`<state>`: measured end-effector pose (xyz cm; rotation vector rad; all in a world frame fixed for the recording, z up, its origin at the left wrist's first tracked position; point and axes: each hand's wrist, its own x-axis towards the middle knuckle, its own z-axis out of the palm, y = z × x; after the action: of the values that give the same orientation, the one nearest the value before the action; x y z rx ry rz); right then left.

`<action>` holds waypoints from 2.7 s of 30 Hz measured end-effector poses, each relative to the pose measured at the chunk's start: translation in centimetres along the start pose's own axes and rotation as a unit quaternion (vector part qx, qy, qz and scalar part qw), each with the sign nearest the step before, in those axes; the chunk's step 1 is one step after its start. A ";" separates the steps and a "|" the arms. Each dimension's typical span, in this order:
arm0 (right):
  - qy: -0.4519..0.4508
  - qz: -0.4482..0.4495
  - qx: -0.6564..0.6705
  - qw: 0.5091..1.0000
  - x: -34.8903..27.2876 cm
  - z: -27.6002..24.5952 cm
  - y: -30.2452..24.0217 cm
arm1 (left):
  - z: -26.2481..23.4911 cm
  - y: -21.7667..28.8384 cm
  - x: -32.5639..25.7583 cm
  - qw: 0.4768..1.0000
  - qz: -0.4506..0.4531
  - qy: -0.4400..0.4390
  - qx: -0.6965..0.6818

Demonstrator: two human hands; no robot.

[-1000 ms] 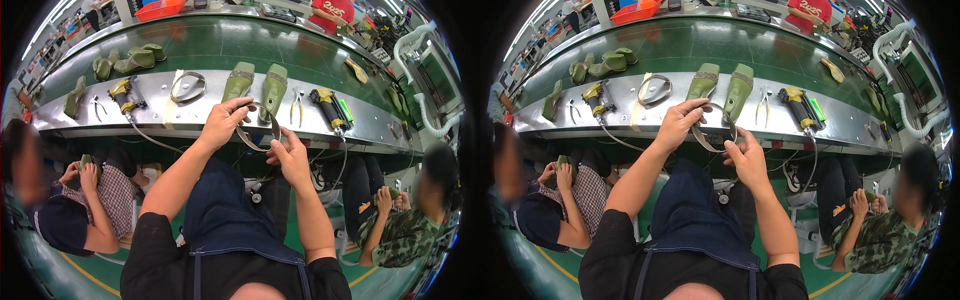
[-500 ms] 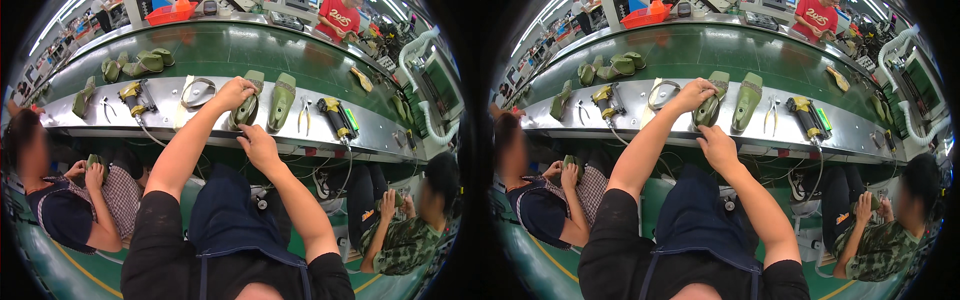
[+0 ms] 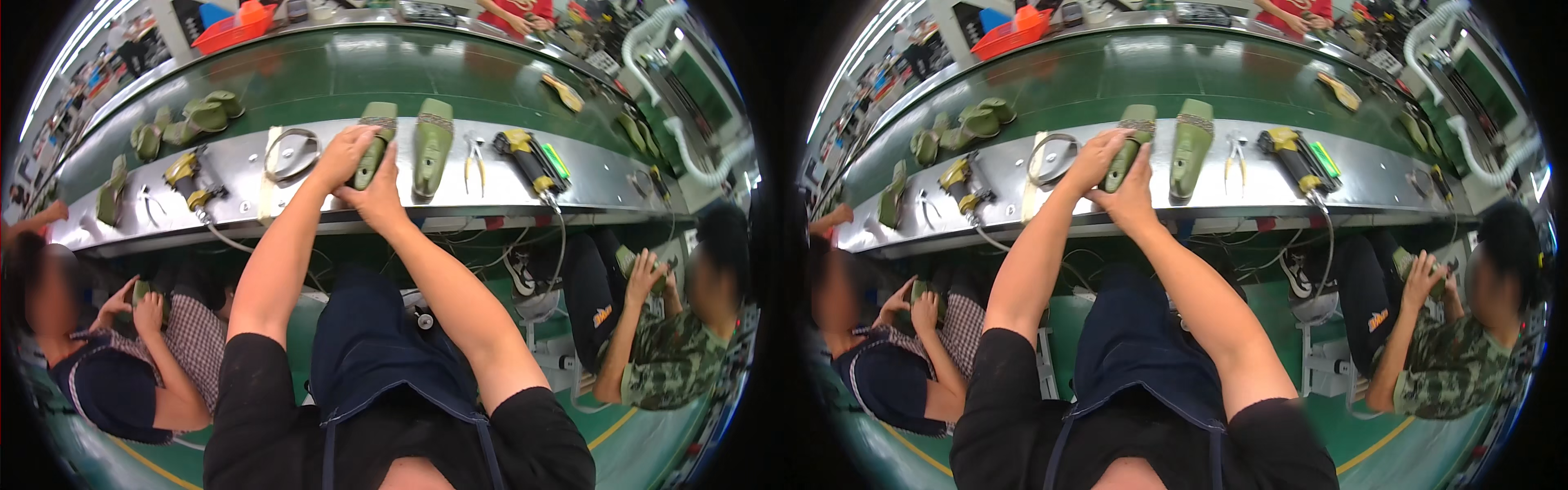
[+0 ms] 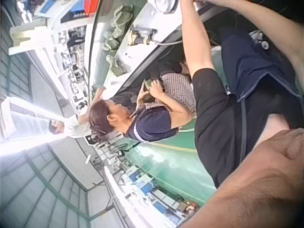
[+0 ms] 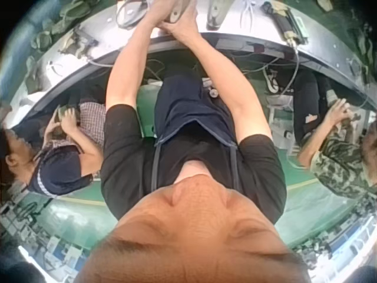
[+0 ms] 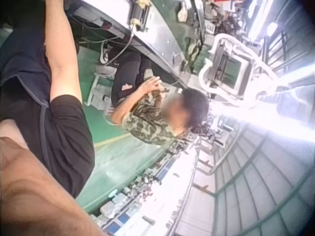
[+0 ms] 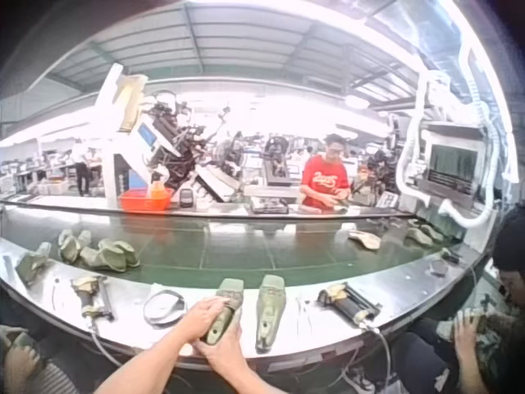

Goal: The person assembles green slipper sandals on a factory assembly line. They pick up a slipper base, attach a decorative strap using a staple gun, and trim excess material with pliers. The person repeats this process for multiple units, handling the items one at a time.

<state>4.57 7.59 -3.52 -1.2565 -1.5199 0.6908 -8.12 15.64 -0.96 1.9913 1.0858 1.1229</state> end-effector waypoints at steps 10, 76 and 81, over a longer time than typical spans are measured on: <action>-0.167 0.201 0.384 0.885 -5.5 -13.9 -3.2 | 0.4 8.4 -7.7 0.969 0.156 -0.173 0.083; -0.082 0.318 0.117 0.937 -26.3 -16.9 14.1 | 21.4 2.6 -24.4 0.921 -0.269 -0.212 -0.185; -0.100 0.294 0.069 0.948 -26.3 -17.7 15.0 | 21.0 2.5 -24.3 0.944 -0.202 -0.212 -0.151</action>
<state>25.34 -15.65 -19.67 -1.5814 -1.2188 1.3220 3.84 -8.84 -18.14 1.5745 0.9637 0.5670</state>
